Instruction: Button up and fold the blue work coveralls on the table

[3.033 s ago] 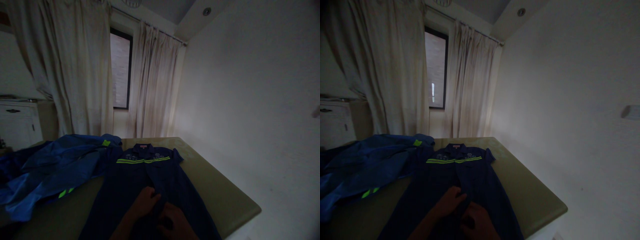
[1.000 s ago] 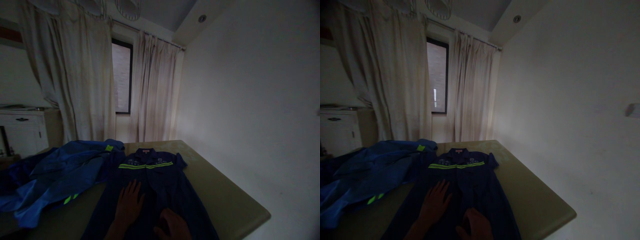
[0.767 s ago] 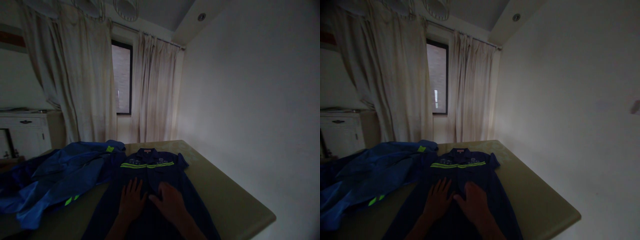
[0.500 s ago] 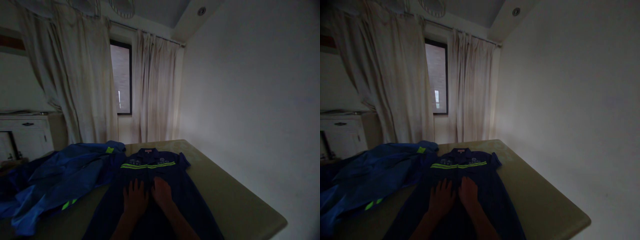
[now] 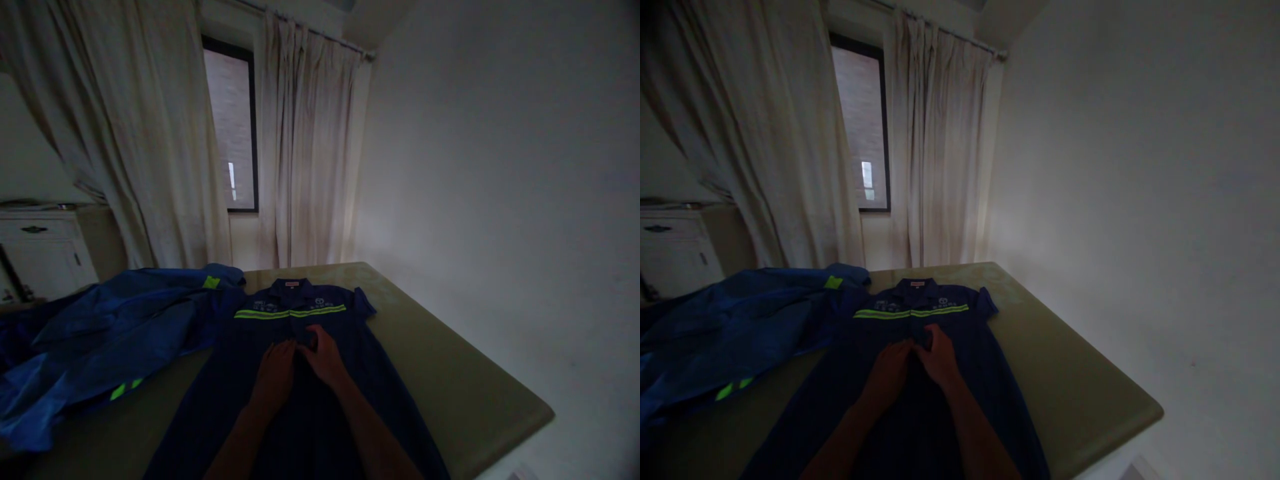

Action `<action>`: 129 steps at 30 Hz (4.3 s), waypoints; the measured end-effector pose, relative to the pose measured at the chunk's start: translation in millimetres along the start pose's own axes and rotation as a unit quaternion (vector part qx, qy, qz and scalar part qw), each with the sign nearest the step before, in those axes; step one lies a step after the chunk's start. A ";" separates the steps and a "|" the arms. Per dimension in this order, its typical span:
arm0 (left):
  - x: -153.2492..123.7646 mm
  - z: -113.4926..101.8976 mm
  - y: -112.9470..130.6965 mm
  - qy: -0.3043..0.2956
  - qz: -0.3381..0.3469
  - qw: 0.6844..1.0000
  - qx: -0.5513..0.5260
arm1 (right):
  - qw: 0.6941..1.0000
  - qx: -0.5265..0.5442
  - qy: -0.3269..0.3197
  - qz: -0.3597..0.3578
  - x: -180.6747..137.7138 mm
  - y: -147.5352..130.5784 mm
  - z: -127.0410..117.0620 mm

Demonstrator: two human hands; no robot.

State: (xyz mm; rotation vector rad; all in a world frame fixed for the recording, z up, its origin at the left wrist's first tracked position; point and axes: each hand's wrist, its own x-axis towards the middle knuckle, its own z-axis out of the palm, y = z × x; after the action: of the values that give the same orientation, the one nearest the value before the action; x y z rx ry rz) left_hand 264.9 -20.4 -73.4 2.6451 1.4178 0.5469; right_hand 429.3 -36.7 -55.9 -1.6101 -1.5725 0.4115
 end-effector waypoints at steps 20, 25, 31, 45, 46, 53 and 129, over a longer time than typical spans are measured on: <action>10.1 0.8 8.2 0.003 0.002 0.997 -0.073 | 0.999 -0.025 -0.022 -0.025 11.6 17.1 6.3; 9.9 1.1 10.3 0.002 -0.001 0.997 -0.080 | 0.999 -0.045 0.003 0.024 11.1 14.3 3.5; 7.4 0.4 15.4 0.010 -0.025 0.996 -0.084 | 0.999 -0.039 0.013 0.008 10.1 16.7 2.9; -1.1 11.8 22.6 0.046 -0.033 0.989 -0.135 | 1.000 0.006 0.002 -0.007 4.1 20.3 -7.1; -2.2 12.2 23.2 0.046 -0.037 0.990 -0.129 | 1.000 0.005 0.009 0.002 3.6 22.1 -6.8; -8.3 3.2 21.0 0.035 -0.039 0.990 -0.128 | 1.000 -0.008 0.005 -0.002 4.3 28.4 -3.7; 4.4 -15.4 19.6 0.049 -0.203 0.970 -0.124 | 0.997 0.027 -0.066 -0.019 9.6 -13.3 5.2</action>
State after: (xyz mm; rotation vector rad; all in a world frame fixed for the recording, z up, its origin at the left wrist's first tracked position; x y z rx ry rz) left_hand 277.2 -29.2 -53.1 2.0846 1.7280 0.7525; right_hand 418.2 -27.7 -46.3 -1.5356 -1.6745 0.5449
